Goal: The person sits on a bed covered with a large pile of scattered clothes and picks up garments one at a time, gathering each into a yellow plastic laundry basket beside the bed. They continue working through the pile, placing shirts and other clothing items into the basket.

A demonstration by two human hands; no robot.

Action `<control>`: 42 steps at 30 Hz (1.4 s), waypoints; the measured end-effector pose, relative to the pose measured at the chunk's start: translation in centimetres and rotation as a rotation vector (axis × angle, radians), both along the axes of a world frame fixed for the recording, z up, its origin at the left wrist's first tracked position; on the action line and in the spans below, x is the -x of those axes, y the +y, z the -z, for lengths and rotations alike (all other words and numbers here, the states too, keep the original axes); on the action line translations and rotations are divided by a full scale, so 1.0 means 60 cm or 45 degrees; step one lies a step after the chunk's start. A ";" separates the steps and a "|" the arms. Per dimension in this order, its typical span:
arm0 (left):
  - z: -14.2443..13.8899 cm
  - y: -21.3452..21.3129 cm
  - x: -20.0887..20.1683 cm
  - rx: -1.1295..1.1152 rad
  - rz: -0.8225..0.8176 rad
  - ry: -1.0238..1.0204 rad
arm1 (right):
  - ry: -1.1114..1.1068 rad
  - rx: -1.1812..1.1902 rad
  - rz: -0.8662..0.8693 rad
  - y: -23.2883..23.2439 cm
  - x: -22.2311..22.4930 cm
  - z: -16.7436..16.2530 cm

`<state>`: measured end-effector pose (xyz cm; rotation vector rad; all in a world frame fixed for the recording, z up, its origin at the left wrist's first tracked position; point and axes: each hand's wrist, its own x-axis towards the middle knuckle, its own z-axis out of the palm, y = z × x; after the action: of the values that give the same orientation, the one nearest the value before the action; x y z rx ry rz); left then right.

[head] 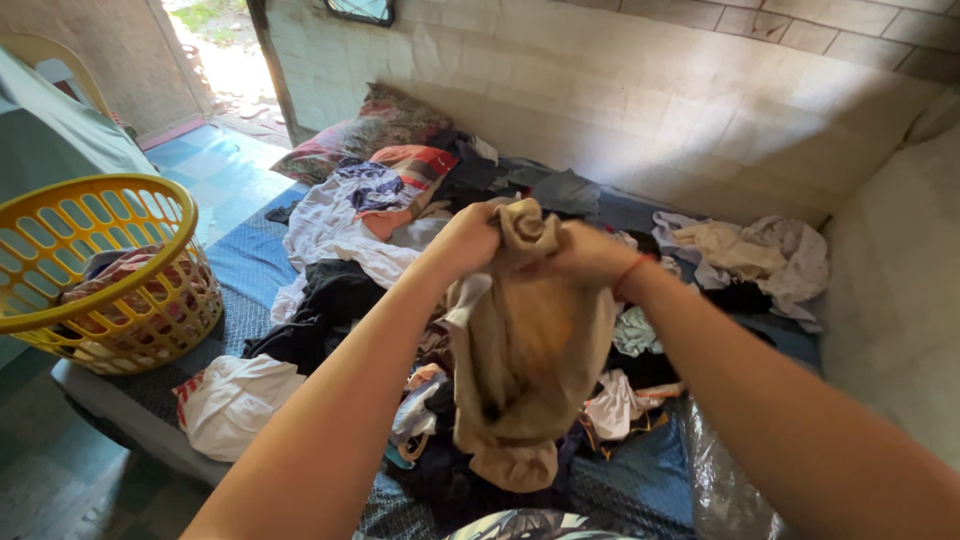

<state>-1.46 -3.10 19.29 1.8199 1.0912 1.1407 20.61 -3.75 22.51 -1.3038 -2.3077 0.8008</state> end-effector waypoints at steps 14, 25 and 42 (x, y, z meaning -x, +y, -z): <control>0.029 -0.050 -0.021 0.050 -0.090 0.551 | 1.013 1.051 0.211 0.034 0.034 -0.066; 0.071 0.094 0.038 -0.604 -0.576 0.941 | 0.640 0.559 0.344 0.069 -0.061 -0.090; -0.056 0.113 0.119 0.257 -0.655 -0.566 | 1.344 1.062 0.332 0.051 -0.004 0.127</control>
<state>-8.62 3.68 22.68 1.0780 1.3753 1.5696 20.87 -0.70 14.90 -0.9868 -0.9587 1.8698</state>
